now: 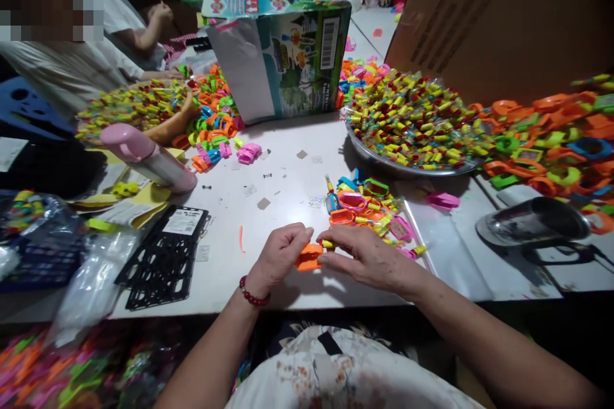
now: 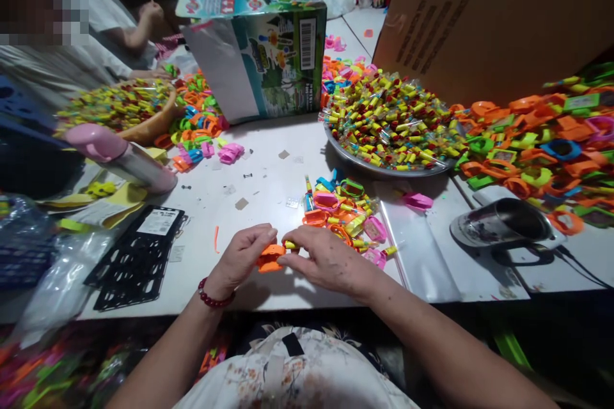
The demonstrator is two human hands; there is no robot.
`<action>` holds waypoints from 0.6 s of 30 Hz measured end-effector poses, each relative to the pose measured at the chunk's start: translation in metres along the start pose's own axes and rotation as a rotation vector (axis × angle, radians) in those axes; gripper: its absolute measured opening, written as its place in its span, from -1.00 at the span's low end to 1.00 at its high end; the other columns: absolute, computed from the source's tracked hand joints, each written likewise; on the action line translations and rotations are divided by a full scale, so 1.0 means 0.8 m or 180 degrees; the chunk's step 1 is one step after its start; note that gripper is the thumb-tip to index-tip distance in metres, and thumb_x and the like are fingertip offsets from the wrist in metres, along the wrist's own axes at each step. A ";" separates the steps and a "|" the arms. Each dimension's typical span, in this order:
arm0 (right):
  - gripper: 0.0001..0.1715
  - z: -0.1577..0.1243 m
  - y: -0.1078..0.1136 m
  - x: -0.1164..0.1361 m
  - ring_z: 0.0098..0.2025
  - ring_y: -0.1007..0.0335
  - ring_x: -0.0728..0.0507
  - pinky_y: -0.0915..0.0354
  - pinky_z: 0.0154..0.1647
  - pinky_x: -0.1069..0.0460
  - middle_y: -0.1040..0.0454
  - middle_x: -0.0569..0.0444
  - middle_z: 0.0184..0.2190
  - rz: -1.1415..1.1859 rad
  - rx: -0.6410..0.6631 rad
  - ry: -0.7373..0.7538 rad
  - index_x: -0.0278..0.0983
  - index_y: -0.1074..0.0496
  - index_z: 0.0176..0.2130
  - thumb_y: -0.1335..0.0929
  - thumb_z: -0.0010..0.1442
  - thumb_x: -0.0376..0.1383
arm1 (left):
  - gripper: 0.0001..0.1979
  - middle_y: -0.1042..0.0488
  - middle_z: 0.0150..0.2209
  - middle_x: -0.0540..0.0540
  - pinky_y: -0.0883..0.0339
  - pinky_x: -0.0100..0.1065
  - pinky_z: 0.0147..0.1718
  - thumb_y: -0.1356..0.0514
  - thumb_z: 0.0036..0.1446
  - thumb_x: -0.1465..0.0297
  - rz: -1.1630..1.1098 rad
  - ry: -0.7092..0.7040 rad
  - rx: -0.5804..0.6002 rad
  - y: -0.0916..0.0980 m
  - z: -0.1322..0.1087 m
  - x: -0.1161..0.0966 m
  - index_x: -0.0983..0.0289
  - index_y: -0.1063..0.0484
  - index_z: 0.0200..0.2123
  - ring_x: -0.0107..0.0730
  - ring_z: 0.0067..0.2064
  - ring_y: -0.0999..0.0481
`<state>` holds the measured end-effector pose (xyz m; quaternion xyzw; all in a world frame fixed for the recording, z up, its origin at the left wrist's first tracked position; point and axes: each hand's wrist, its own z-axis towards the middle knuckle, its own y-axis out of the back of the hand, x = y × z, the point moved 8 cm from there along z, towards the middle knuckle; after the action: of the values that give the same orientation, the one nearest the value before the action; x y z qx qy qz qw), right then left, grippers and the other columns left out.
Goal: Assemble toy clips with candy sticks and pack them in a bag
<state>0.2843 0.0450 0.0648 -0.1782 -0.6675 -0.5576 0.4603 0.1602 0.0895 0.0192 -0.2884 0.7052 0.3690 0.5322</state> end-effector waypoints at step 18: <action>-0.73 -0.005 -0.022 0.004 -0.42 -0.20 -0.04 -0.05 -0.36 0.05 -0.36 0.09 -0.47 -0.0885 0.0141 0.0196 -0.30 -0.38 -0.40 -0.31 0.33 -0.24 | -0.55 -0.12 -0.61 -0.03 0.02 -0.36 -0.44 0.00 0.25 0.21 0.1467 -0.0248 -0.0080 -0.005 -0.002 -0.031 0.26 -0.03 -0.64 -0.50 -0.52 -0.12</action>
<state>0.2709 0.0352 0.0567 -0.0567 -0.6835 -0.6062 0.4026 0.1689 0.0860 0.0424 -0.1120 0.7267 0.5003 0.4572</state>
